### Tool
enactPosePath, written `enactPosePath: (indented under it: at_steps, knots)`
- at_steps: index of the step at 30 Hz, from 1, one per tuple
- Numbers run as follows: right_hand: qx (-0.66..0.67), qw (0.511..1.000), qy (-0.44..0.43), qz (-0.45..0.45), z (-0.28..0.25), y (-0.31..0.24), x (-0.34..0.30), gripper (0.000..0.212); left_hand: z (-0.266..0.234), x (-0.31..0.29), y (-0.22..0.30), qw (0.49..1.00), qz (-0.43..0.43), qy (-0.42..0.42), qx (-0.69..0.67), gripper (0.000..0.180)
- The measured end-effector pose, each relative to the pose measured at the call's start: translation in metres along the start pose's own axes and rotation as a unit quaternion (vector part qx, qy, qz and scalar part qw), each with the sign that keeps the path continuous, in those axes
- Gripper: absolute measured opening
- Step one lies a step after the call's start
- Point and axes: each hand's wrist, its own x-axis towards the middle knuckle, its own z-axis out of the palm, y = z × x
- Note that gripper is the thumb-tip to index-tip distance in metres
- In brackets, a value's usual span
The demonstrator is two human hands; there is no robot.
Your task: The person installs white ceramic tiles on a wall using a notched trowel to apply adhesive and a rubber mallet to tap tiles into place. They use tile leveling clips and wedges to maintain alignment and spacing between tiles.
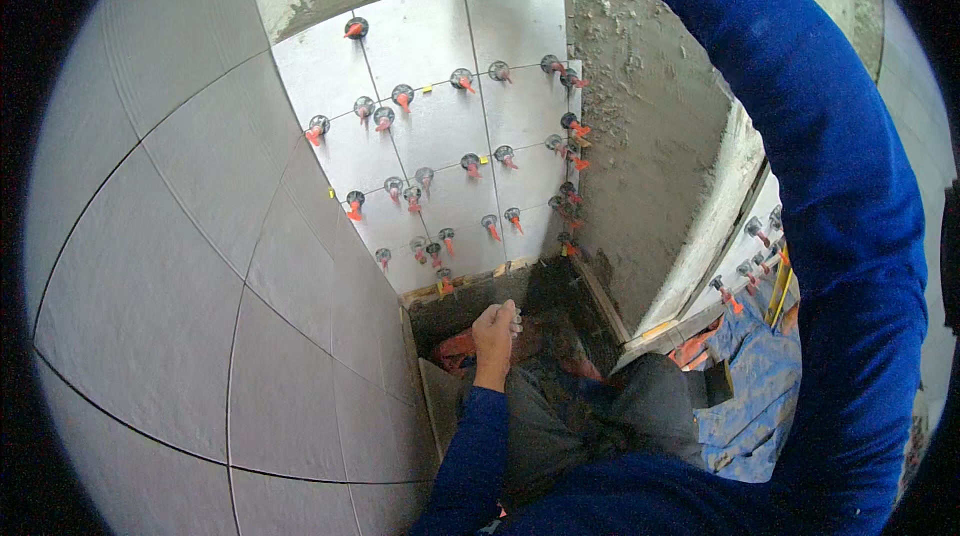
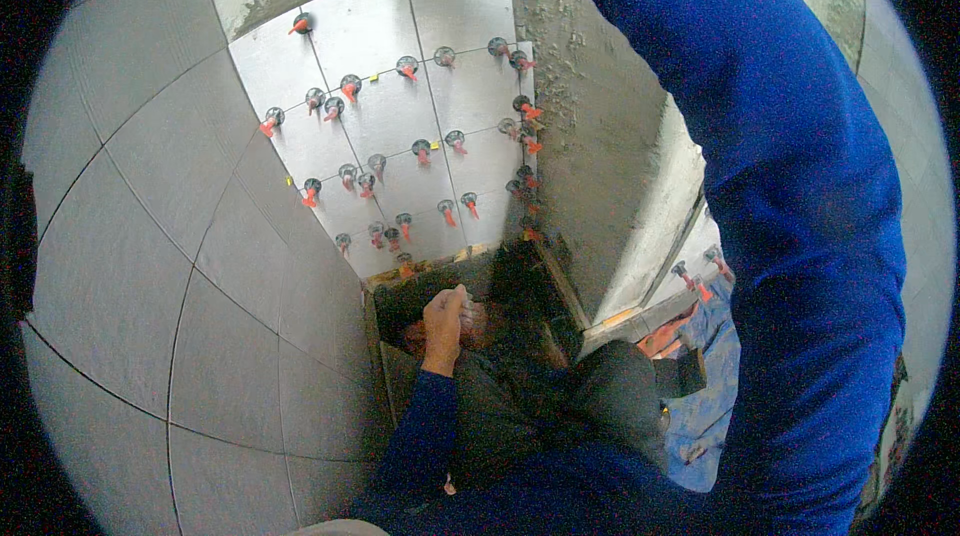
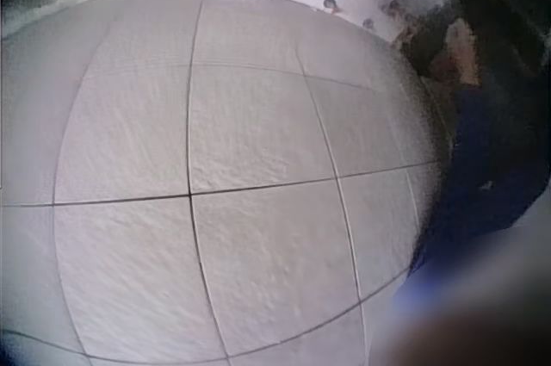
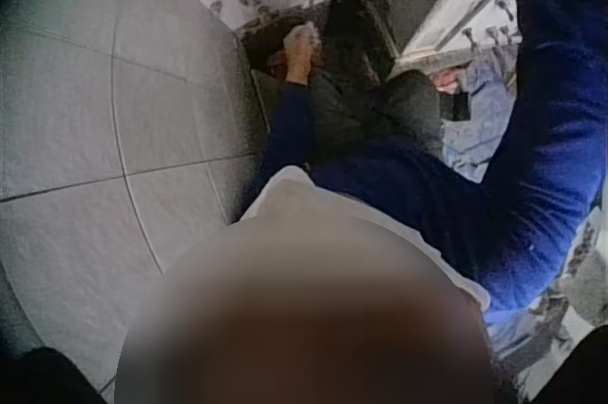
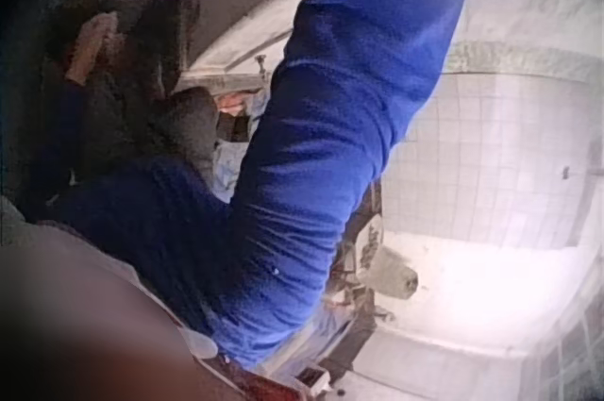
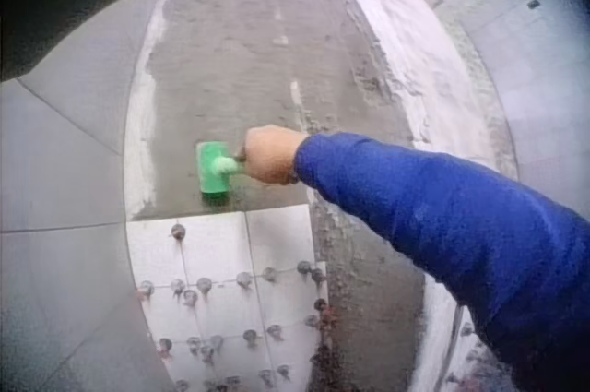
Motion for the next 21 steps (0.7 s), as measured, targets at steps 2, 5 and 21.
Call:
enactPosePath:
  at_steps: [2, 5, 21]
  knots:
    - [-0.060, 0.991, 0.072, -0.094, 0.004, -0.002, 0.006, 0.034, 0.000, -0.001, 0.002, 1.000, 0.005, -0.006, 0.000, 0.028]
    - [-0.020, 0.999, 0.032, -0.016, 0.013, 0.004, 0.011, 0.033, 0.002, -0.005, 0.007, 1.000, 0.012, -0.009, 0.022, 0.029]
    - [0.129, 0.986, -0.010, 0.105, 0.013, 0.014, 0.020, 0.030, 0.001, -0.006, 0.010, 0.998, 0.018, -0.007, 0.056, 0.035]
